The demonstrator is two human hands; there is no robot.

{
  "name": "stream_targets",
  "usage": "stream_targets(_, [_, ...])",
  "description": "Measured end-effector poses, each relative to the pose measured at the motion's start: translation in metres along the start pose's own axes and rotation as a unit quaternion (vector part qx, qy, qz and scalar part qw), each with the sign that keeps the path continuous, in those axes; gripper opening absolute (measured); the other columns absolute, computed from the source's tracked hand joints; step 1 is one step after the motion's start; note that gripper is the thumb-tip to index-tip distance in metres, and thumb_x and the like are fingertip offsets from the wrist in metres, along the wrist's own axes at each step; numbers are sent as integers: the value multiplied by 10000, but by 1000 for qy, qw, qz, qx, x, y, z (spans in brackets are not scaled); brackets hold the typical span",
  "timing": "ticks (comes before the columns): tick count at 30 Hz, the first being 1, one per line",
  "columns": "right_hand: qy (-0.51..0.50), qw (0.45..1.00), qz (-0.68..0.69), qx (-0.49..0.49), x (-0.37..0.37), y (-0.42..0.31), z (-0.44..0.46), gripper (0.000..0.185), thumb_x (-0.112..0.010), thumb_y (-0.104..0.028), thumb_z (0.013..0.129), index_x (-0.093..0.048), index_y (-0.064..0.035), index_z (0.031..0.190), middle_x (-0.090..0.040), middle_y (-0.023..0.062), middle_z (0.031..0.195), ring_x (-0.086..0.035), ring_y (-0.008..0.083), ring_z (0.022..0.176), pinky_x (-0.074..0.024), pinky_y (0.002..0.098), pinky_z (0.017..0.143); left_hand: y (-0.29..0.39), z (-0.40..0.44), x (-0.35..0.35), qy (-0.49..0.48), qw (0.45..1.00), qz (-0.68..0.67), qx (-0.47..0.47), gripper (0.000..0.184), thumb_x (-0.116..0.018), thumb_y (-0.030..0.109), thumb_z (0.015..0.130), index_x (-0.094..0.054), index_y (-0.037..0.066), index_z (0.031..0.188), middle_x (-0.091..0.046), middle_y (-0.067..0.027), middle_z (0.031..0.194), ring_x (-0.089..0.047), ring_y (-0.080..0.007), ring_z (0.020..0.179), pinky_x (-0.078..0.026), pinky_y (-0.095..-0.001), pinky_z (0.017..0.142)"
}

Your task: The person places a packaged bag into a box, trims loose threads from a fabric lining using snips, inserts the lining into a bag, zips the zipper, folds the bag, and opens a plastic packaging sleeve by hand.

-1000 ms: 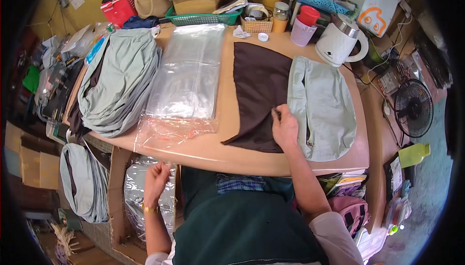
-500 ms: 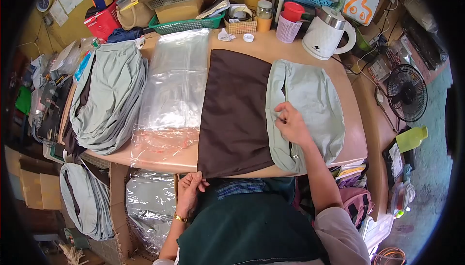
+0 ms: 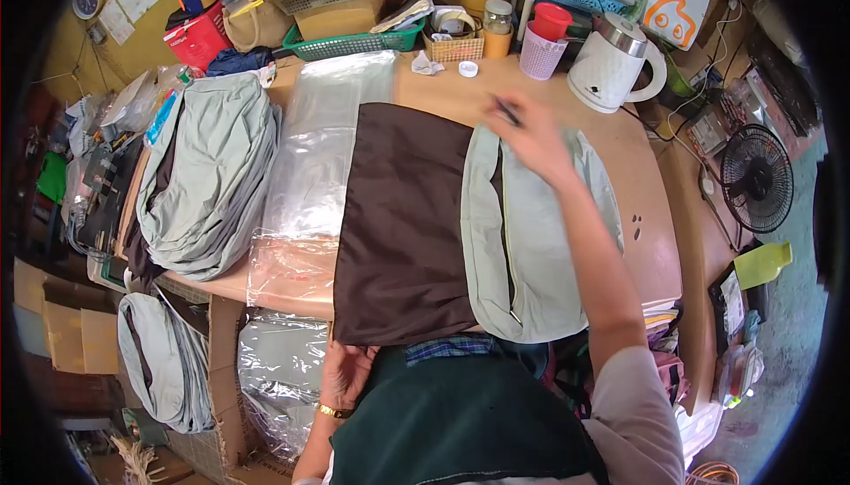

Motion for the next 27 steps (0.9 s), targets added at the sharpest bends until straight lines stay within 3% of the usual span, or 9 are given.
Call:
stream_targets(2, [14,1000,-21,6,-52,4,42,410,-767,-291,795,-665,-11,1076,-673,157,1155,-627,291,1133,-475,382,963,2,3,20,63,998,23,13,554,-710,147,907,-458,74,1395,-604,-81,1295,-596,-227,1176,-490,-406,1008])
stream_targets(5, [16,997,-70,-18,-122,58,79,468,-775,-319,781,-660,-15,1118,-649,183,1211,-597,327,1183,-458,408,997,12,2,-23,106,988,115,5,518,-704,77,892,-487,33,1360,-607,-85,1283,-591,-223,1173,-483,-400,1014])
stream_targets(7, [-210,961,-165,-66,-177,78,85,553,-780,-329,777,-618,7,1185,-643,225,1209,-577,355,1210,-444,414,1016,31,0,-38,121,985,123,-24,541,-668,9,853,-490,1,1364,-602,-97,1283,-598,-229,1152,-475,-376,1019])
stream_targets(9, [-156,981,-101,-59,-163,63,91,511,-780,-301,787,-621,-7,1173,-685,187,1100,-621,324,1129,-487,388,952,68,-6,-73,63,976,171,-120,328,-615,-5,778,-611,8,1105,-555,-148,1382,-541,-276,1262,-392,-417,1100])
stream_targets(10, [-129,973,111,-155,-150,73,92,455,-775,-281,792,-638,-23,1142,-691,158,1040,-636,291,1064,-504,368,904,75,-3,-105,-53,954,257,-148,191,-596,8,723,-511,31,892,-543,-187,1397,-446,-302,1349,-262,-461,1146])
stream_targets(13, [-38,944,279,-171,-103,97,98,337,-736,-247,828,-652,-68,1102,-675,65,942,-638,187,893,-535,317,785,60,-13,-204,-388,751,507,-169,265,-583,26,633,-321,61,604,-618,-171,1332,-294,-361,1470,42,-561,1185])
stream_targets(17, [23,939,-317,-128,-29,175,107,392,-698,-303,865,-639,-55,1163,-695,138,954,-673,329,881,-531,390,771,-38,18,-159,-411,553,723,-59,193,-595,63,659,-405,67,623,-658,-10,1299,-278,-293,1480,141,-611,1153])
stream_targets(24, [124,909,-386,-96,4,162,80,370,-580,-394,914,-678,-114,1135,-657,139,1163,-643,331,1049,-507,410,902,-39,22,-156,-405,567,712,-83,138,-578,114,657,-449,78,626,-691,25,1233,-304,-282,1471,140,-577,1164])
stream_targets(27, [27,987,25,-156,-22,167,84,317,-625,-355,908,-688,-89,1068,-675,135,1009,-650,310,962,-515,398,838,-40,23,-155,-408,570,709,-82,137,-573,106,647,-441,76,626,-692,28,1231,-302,-292,1471,142,-585,1158])
Point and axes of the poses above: each hand's wrist, its own z-axis towards the middle knuckle, its own x-axis out of the back of the hand, y = z × x, the point moved 9 cm from there along z, towards the middle knuckle
